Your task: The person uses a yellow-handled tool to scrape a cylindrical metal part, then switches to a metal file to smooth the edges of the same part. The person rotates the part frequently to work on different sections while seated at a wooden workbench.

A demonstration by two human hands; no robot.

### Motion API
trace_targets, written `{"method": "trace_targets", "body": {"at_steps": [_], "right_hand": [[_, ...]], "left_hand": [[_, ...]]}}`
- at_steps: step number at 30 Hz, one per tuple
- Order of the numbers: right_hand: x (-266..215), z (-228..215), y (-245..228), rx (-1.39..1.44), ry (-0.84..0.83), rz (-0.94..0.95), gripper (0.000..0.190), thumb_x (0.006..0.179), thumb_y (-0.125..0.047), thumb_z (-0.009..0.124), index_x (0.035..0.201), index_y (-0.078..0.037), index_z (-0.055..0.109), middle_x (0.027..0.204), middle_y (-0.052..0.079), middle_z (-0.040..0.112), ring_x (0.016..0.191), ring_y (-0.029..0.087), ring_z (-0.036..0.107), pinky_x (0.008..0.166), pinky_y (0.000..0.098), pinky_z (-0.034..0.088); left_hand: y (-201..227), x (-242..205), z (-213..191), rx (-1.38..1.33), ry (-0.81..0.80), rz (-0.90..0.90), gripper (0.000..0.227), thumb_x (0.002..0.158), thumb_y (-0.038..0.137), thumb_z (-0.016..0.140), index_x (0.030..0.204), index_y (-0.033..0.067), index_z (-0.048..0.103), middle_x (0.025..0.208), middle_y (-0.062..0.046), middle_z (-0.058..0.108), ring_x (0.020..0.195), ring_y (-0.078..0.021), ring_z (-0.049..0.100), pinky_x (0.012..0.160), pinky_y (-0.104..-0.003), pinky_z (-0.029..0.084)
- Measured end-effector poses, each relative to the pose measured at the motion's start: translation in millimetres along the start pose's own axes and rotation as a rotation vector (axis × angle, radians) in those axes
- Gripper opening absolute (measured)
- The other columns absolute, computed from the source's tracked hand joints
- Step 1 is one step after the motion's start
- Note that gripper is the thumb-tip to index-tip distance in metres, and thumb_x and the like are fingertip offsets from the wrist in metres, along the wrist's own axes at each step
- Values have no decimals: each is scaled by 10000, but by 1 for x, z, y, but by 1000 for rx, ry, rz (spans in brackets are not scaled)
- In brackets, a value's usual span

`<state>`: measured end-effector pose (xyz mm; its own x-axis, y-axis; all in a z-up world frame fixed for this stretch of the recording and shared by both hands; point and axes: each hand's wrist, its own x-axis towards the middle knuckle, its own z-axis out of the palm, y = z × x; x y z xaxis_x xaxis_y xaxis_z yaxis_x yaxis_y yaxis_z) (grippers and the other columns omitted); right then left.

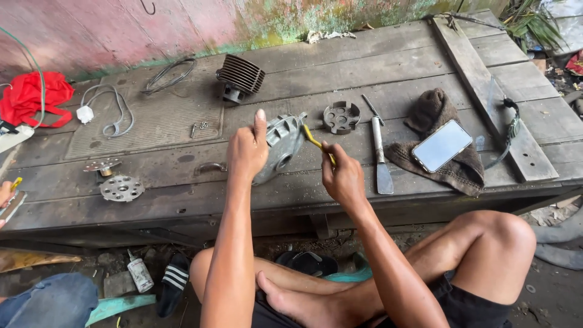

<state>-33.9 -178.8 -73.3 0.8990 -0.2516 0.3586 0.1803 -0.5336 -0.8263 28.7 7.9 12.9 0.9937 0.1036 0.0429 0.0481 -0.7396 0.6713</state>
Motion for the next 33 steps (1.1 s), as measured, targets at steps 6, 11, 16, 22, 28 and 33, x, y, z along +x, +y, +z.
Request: {"method": "trace_targets", "body": {"at_steps": [6,11,16,22,28,33], "right_hand": [[13,8,-17,257,59,-43,212,980,-35,613,1162,-106,694,599,127,651,538,322,611,578,454,517],[5,28,1,232,3,-91,162,973,-67,629,1108,-115,702,601,144,660,557,356,653,577,469,508],[5,18,-6,224,54,-10,158,997,-62,580,1120,-87,676,587,178,644,519,332,600,577,499,458],[10,46,-4,275,41,-165,137,994,0,590,1103,-50,656,616,141,662,558,332,653,572,452,522],[5,28,-4,259,105,-77,120,1014,-30,564,1109,-64,630,610,139,652,551,310,640,577,458,505],[14,35,-19,244,60,-101,131,975,8,609,1080,-59,652,849,260,747,715,477,718,623,533,526]], "left_hand": [[-8,10,0,-2,29,20,875,1052,638,277,741,-69,688,816,-323,694,967,-553,663,859,-627,488],[-8,9,-2,-11,27,8,890,1044,646,279,729,-83,679,805,-336,684,973,-554,654,851,-627,473],[-9,9,-1,-23,28,23,874,1041,634,293,701,-78,669,801,-329,687,960,-546,660,843,-617,473],[-5,11,-3,-33,21,28,889,1048,638,273,696,-81,660,784,-328,681,946,-548,659,826,-613,469],[-9,10,2,-13,19,51,885,1047,639,279,681,-68,666,745,-309,681,901,-536,676,804,-605,489],[-10,13,1,-29,17,34,867,1045,631,278,661,-52,648,729,-307,670,866,-539,666,782,-602,477]]}}
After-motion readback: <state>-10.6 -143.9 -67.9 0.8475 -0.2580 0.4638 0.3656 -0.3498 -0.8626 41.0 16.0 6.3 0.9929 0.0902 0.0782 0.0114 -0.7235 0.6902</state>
